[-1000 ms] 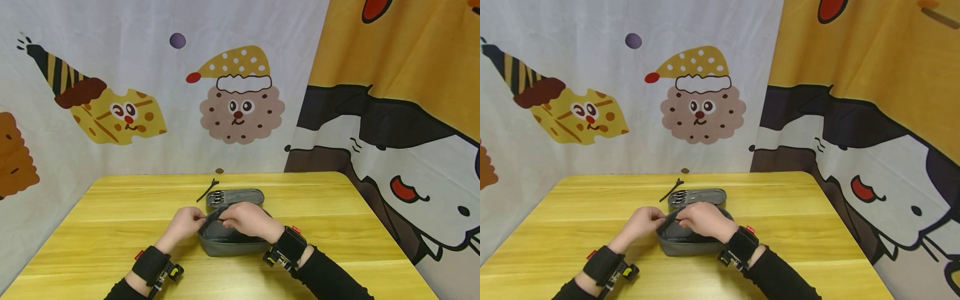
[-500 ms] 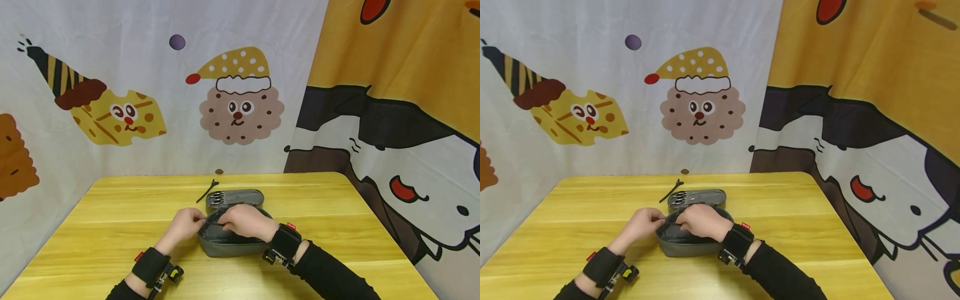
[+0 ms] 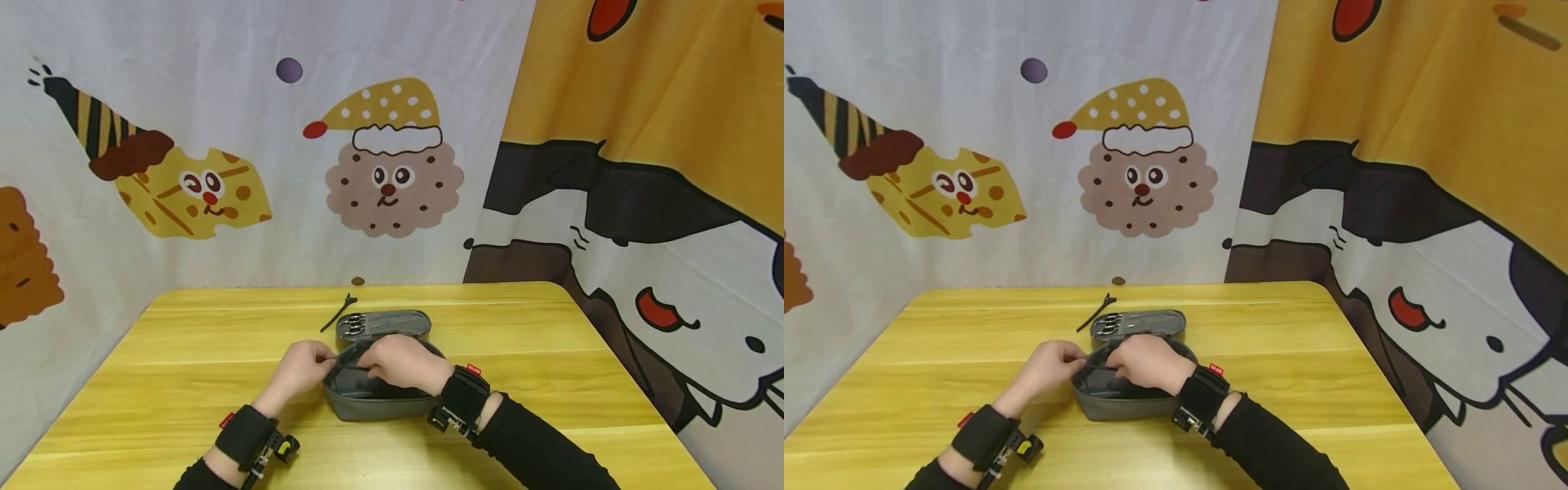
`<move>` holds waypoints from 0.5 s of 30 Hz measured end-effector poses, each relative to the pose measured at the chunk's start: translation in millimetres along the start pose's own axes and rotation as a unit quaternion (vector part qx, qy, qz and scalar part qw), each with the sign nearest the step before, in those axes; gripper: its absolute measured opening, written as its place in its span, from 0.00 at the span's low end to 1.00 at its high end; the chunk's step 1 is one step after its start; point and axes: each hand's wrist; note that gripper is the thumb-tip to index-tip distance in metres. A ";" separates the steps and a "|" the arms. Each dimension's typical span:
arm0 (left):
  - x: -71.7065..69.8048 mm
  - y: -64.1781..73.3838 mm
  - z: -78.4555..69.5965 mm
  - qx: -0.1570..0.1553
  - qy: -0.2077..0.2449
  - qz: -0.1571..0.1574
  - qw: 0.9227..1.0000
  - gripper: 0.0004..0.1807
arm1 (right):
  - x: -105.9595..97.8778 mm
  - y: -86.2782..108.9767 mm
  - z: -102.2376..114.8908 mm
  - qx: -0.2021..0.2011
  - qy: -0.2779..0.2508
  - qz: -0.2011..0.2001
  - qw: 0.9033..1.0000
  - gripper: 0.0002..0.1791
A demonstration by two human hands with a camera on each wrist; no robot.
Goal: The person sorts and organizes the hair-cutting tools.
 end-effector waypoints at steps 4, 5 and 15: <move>-0.4 0.4 -1.1 0.000 0.000 -0.001 1.000 0.06 | 1.3 -0.4 -1.1 0.002 0.003 0.007 1.000 0.12; -0.5 0.5 -1.3 0.001 0.000 -0.001 1.000 0.06 | 1.5 -0.5 -1.2 0.001 0.004 0.009 1.000 0.12; -0.6 1.3 -2.1 0.000 0.003 -0.002 1.000 0.07 | 2.1 0.6 0.2 0.001 0.010 0.015 1.000 0.14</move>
Point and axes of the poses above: each hand's wrist, its own y-axis away from the middle knuckle, its own x-axis out of the palm, z = x × y, and after that the axes turned 8 degrees about -z, right-handed
